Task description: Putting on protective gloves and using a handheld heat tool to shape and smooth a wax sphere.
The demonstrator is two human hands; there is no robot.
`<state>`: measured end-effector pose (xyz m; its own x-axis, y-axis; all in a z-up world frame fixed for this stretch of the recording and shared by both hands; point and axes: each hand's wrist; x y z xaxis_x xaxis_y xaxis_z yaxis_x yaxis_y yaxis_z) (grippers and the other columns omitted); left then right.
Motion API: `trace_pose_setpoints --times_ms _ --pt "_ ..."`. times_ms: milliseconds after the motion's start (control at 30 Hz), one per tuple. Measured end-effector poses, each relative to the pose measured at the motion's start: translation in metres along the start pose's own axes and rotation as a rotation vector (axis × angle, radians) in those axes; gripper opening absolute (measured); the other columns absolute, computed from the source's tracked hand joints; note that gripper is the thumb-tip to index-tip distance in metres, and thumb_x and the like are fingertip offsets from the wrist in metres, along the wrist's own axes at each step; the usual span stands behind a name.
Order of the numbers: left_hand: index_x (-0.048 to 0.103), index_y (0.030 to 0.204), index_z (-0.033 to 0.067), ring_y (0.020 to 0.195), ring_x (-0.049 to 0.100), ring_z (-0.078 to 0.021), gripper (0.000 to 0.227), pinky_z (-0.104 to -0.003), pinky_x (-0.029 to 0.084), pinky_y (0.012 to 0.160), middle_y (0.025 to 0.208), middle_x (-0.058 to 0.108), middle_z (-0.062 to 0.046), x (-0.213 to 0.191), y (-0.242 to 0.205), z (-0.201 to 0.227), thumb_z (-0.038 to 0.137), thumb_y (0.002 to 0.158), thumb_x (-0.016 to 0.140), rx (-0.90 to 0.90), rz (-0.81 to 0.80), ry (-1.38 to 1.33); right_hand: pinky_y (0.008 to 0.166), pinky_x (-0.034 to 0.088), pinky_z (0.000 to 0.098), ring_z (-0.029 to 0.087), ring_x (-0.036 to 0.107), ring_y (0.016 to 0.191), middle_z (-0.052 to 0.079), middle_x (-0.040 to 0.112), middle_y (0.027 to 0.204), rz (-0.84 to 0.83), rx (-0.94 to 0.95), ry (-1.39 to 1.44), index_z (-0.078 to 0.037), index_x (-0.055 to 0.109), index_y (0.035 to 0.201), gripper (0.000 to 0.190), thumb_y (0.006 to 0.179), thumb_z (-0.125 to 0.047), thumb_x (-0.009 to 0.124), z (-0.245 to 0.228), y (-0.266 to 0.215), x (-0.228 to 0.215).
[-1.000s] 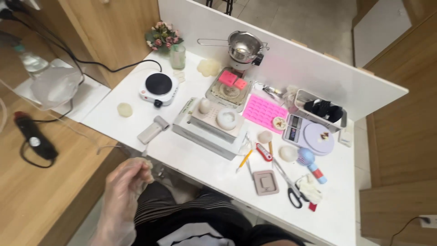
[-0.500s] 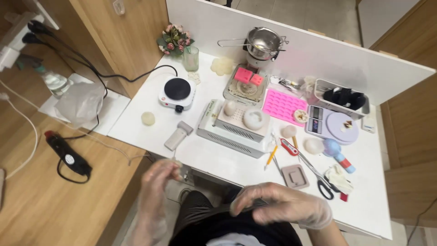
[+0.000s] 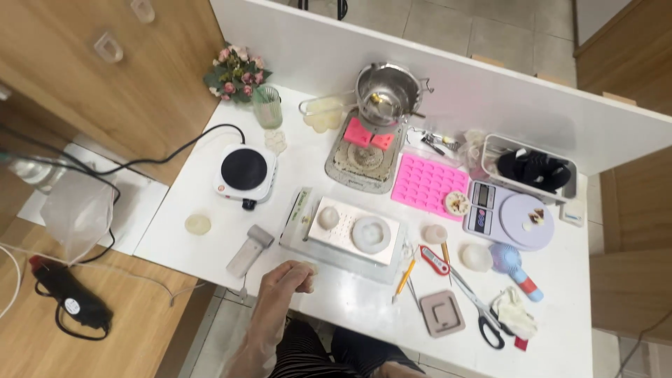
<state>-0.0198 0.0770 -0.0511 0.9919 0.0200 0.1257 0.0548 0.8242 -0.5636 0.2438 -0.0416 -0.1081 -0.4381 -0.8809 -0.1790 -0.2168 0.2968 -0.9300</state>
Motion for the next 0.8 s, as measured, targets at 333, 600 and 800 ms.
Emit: trace_pose_setpoints --times_ms 333,600,800 --pt "0.074 0.095 0.0019 0.09 0.066 -0.0219 0.024 -0.04 0.05 0.093 0.081 0.068 -0.012 0.024 0.0 0.074 0.018 0.095 0.056 -0.045 0.164 0.164 0.117 0.031 0.0119 -0.016 0.05 0.129 -0.035 0.06 0.128 -0.116 0.071 0.034 -0.05 0.057 0.128 0.032 0.096 -0.052 0.057 0.034 -0.008 -0.039" --pt "0.076 0.114 0.009 0.09 0.064 -0.0168 0.026 -0.031 0.049 0.079 0.099 0.072 -0.007 -0.056 0.038 0.067 0.02 0.094 0.065 -0.068 0.375 0.493 0.062 0.045 0.0241 0.012 0.058 0.07 0.003 0.066 0.075 0.063 -0.258 0.807 -0.002 0.08 0.1 0.017 0.09 0.001 0.066 0.063 0.008 -0.063" --pt "0.04 0.149 0.0066 0.127 0.051 -0.0284 0.078 -0.047 0.041 0.108 0.137 0.056 -0.012 -0.1 0.106 -0.019 0.03 0.082 0.073 -0.058 0.027 1.327 0.067 0.044 0.033 0.022 0.05 0.07 0.013 0.06 0.076 0.465 -0.17 1.103 0.007 0.079 0.103 0.018 0.088 0.001 0.072 0.034 0.001 -0.045"
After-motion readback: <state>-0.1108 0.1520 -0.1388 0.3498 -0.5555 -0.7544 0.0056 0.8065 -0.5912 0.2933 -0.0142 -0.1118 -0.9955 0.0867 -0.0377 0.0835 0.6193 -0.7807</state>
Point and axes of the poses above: each hand's wrist, its own y-axis towards the middle knuckle, its own x-axis out of the palm, z = x × y
